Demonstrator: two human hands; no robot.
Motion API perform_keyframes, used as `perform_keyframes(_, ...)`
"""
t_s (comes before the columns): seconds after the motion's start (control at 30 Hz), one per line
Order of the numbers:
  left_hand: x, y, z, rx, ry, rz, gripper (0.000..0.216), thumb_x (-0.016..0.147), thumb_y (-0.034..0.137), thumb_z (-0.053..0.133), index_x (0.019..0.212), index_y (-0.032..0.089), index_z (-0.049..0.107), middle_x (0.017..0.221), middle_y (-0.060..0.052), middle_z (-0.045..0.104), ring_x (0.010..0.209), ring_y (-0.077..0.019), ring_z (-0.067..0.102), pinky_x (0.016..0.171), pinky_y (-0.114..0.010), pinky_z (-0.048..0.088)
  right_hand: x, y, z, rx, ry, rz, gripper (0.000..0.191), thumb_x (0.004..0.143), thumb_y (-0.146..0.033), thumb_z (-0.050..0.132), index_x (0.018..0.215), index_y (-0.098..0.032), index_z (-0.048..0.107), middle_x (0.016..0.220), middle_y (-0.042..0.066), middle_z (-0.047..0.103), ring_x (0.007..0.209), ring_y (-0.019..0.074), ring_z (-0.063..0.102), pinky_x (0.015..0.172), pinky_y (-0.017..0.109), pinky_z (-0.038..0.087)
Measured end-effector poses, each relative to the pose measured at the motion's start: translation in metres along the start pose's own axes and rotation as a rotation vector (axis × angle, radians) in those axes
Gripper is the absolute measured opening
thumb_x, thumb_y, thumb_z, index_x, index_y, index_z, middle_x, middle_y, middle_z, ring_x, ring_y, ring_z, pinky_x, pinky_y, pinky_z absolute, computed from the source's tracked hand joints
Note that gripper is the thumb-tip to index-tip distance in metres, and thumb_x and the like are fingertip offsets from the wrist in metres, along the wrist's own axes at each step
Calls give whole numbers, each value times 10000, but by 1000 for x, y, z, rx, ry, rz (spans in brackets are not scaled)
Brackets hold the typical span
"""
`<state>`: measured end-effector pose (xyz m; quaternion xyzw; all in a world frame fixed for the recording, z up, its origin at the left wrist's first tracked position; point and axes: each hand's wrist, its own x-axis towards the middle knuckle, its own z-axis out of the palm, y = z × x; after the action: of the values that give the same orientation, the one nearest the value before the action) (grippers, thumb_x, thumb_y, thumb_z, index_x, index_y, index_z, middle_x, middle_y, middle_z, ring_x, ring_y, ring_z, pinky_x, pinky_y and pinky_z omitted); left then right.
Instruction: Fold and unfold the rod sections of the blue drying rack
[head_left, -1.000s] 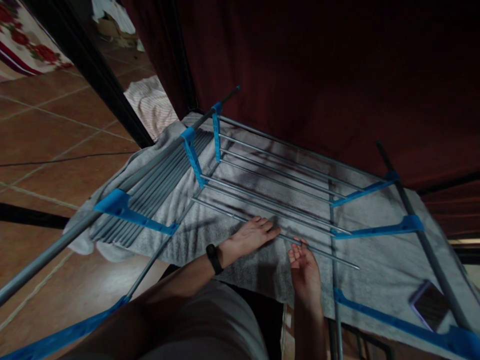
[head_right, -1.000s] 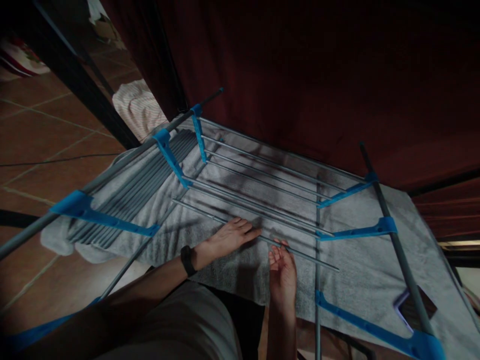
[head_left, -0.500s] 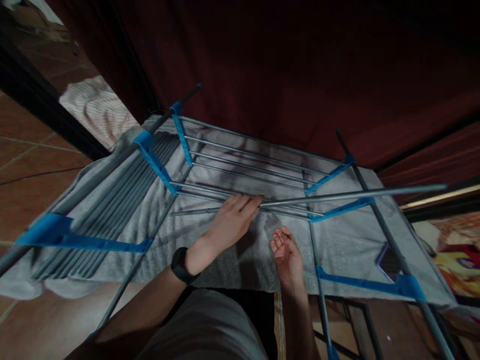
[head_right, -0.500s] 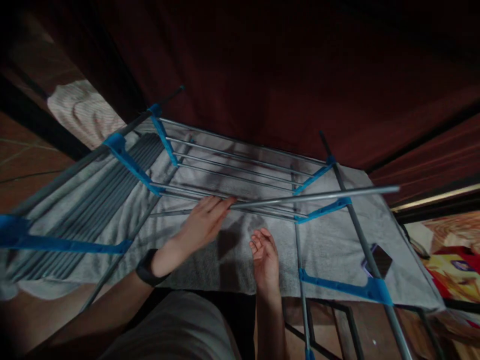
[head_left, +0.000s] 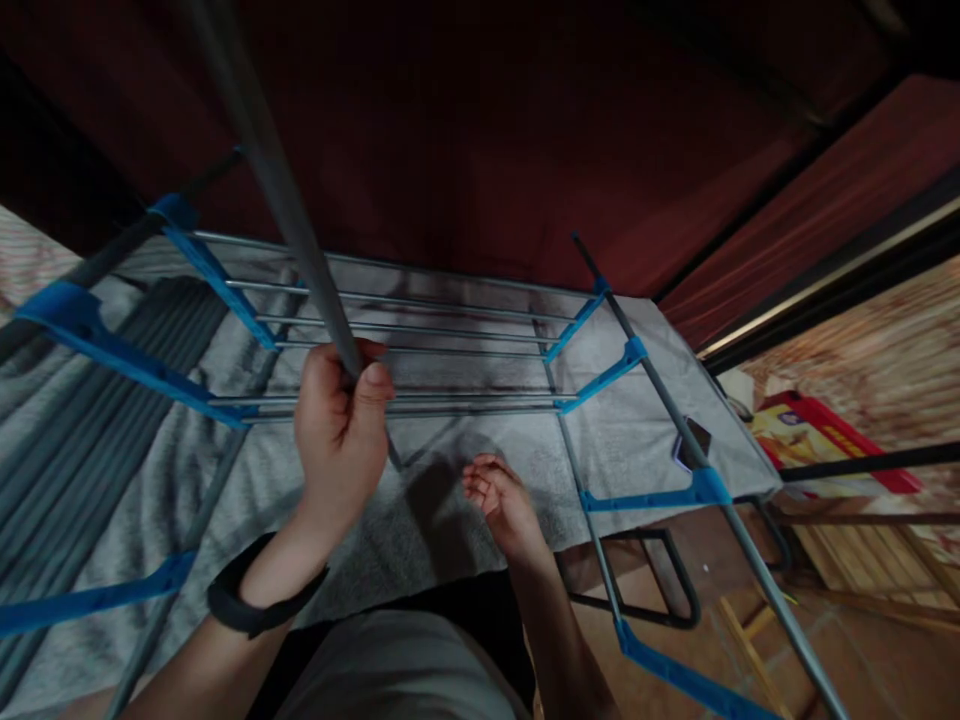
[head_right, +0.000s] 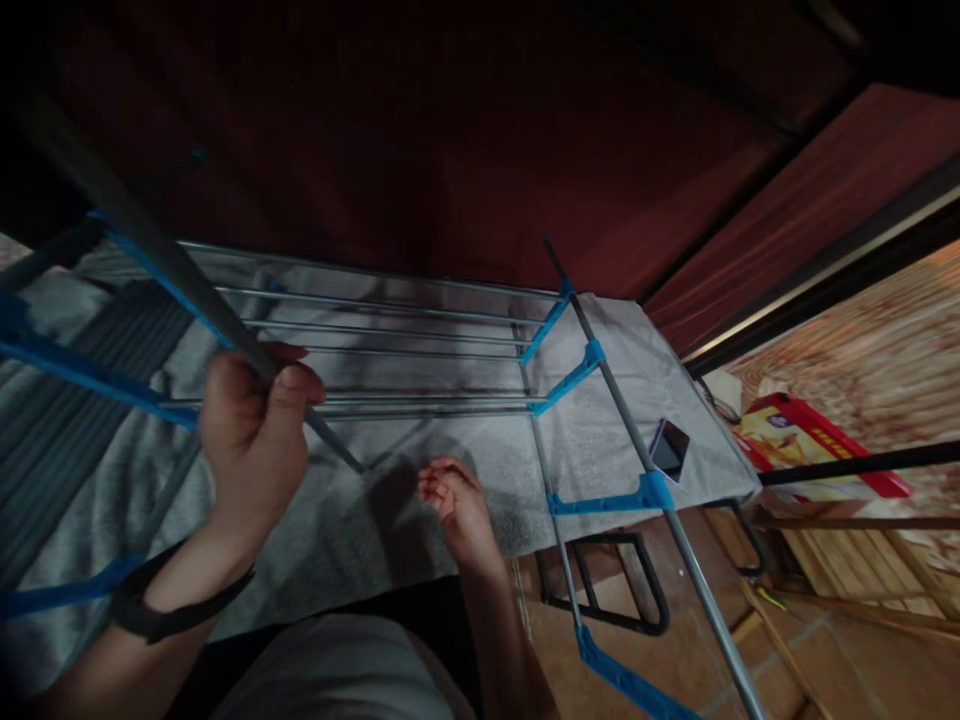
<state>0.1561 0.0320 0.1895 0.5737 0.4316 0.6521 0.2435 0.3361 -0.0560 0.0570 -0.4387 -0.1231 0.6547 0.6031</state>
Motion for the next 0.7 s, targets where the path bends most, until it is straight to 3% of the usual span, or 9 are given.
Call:
perform_keyframes(0.17, -11, -1, 14, -124, 52, -72, 183, 1056, 480, 565, 1035, 306, 513, 857, 28, 526, 737, -163, 563, 747, -386, 533, 3, 21, -10, 8, -39, 90, 214, 756, -277, 855, 906, -192, 729, 781, 22, 772, 681, 147, 697, 636, 249, 569)
perform_keyframes(0.33, -24, -3, 27, -125, 134, -135, 218, 1063, 544, 512, 1018, 332, 494, 858, -7, 488, 728, -187, 535, 742, -419, 570, 5, 17, -12, 209, 23, 110, 213, 790, -274, 782, 991, -211, 747, 1007, 60, 827, 857, 179, 748, 762, 303, 625)
perform_keyframes(0.4, -27, -5, 31, -242, 161, -156, 209, 1044, 511, 585, 1001, 320, 512, 841, -4, 491, 738, -184, 527, 745, -397, 563, 6, 12, -14, 284, 70, 124, 123, 800, -241, 754, 919, -219, 734, 962, 47, 823, 850, 171, 751, 779, 297, 628)
perform_keyframes(0.53, -31, -12, 38, -585, 247, -147, 164, 988, 348, 724, 973, 265, 584, 785, 26, 541, 738, -146, 539, 738, -308, 524, 8, 8, -21, 297, 120, 243, 37, 839, -189, 694, 807, -205, 698, 784, 33, 785, 686, 146, 717, 656, 250, 590)
perform_keyframes(0.6, -33, -14, 41, -640, 258, -160, 131, 992, 315, 722, 978, 257, 606, 800, 24, 592, 769, -147, 573, 760, -306, 525, 7, 7, -23, 290, 83, 292, 80, 894, -224, 658, 883, -188, 729, 862, 63, 814, 711, 159, 735, 658, 267, 601)
perform_keyframes(0.7, -41, -14, 44, -621, 235, -176, 119, 1004, 328, 707, 995, 261, 610, 849, 14, 649, 821, -164, 619, 816, -339, 541, 5, 1, -21, 359, 44, 231, 168, 956, -251, 616, 1017, -181, 756, 1045, 85, 838, 877, 167, 778, 806, 304, 646)
